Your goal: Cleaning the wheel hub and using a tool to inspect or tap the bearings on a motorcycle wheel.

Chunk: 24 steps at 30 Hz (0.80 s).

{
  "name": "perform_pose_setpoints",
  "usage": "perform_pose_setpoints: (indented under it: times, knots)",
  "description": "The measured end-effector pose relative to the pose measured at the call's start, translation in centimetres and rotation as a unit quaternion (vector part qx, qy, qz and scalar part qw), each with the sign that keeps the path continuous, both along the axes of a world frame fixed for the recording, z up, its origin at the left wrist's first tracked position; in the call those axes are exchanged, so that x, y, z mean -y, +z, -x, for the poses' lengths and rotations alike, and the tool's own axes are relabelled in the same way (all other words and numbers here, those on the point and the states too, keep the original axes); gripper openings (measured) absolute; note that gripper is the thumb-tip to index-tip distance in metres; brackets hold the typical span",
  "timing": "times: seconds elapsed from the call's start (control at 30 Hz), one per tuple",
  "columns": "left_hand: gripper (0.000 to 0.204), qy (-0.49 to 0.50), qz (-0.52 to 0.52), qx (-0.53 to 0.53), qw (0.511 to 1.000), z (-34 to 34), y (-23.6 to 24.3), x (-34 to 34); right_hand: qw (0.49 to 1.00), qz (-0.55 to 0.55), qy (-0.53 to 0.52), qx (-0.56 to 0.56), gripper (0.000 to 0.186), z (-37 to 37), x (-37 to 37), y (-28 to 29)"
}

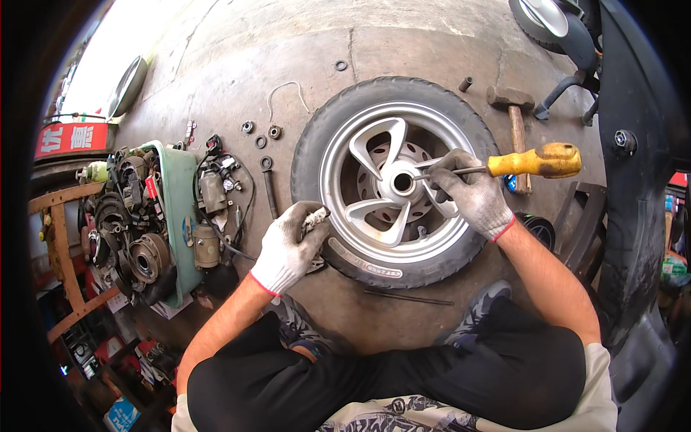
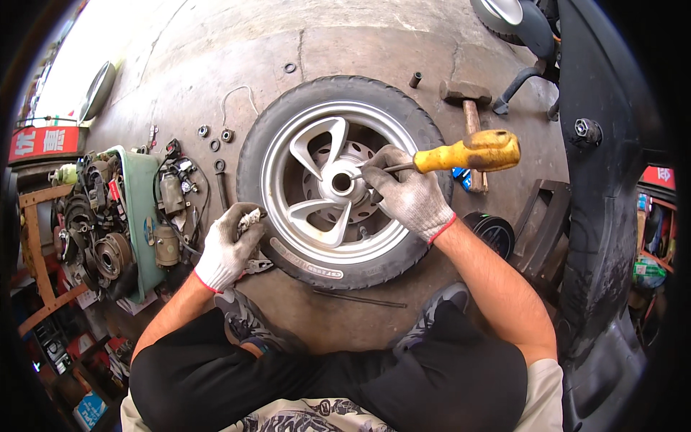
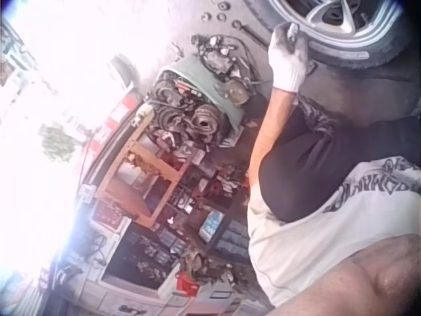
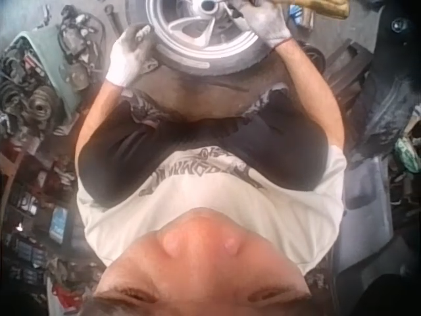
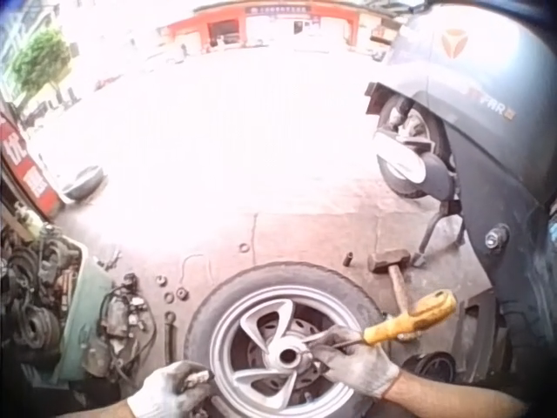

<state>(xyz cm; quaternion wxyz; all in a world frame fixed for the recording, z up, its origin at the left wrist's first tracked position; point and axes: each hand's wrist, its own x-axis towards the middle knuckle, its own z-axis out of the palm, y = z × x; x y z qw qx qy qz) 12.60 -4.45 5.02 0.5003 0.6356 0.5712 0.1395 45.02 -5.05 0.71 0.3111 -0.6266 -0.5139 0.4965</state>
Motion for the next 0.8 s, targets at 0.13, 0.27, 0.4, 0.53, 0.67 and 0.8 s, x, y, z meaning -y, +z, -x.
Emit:
perform_pose_setpoints:
  times: [0.13,0.27,0.4,0.53,0.67,0.8]
  knots:
    - [0.034,-0.006,0.107,-0.057,0.993,-0.9,2.2,-1.8,0.992,0.032,-0.064,-0.107,0.007,0.0,1.1,1.1]
    - [0.050,-0.101,0.056,-0.026,0.993,-0.4,3.3,-2.9,0.989,0.016,-0.085,-0.122,0.009,0.0,2.1,1.8]
    - [0.049,-0.100,0.156,0.008,0.983,-2.9,4.7,-3.4,0.964,0.038,-0.066,-0.256,0.007,0.7,4.8,1.9]
    - [0.050,-0.142,0.215,0.102,0.961,-5.4,4.0,-1.2,0.958,0.018,-0.043,-0.284,0.007,4.3,7.1,3.2]
    - [0.039,-0.189,0.248,0.003,0.950,-5.9,3.4,0.7,0.897,0.137,-0.048,-0.418,0.010,5.5,8.0,2.8]
    - [0.033,-0.240,0.121,-0.016,0.963,-6.0,2.6,0.6,0.896,0.116,-0.099,-0.417,0.008,4.5,8.6,3.0]
